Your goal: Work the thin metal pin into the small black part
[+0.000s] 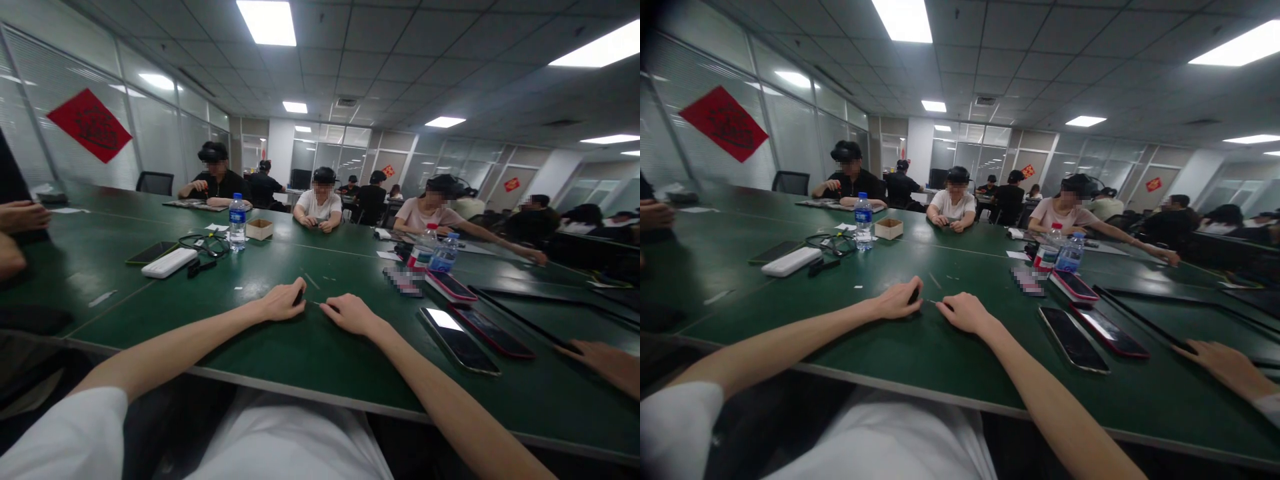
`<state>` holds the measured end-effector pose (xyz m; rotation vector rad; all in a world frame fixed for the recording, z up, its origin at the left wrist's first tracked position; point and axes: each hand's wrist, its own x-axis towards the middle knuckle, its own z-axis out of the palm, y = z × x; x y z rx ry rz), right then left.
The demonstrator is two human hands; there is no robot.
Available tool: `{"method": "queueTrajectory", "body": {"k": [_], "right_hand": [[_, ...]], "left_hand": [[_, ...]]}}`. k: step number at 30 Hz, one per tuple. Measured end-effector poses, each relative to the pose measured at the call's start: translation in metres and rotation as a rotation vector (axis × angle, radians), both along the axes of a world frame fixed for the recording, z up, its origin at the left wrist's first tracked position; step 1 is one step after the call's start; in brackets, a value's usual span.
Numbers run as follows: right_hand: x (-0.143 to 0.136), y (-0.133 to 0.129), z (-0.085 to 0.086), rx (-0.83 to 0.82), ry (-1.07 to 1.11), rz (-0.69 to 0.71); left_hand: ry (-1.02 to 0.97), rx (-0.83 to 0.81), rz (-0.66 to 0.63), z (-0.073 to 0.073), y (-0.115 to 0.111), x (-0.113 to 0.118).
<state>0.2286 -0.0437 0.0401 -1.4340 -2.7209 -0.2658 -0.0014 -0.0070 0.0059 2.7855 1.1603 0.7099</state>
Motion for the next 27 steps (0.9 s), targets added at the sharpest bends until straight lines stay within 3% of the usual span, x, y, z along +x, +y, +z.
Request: {"method": "queueTrajectory", "body": {"k": [9,27], "right_hand": [[-0.0005,0.0001,-0.0007,-0.011,0.002,-0.021],[-0.0027,-0.0075,0.0070,0.009,-0.011,0.001]], "left_hand": [[0.080,0.036,-0.026,-0.0008,-0.0048,0.0002],[0.061,0.065,0.078,0.0059,-0.0051,0.0049]]}}
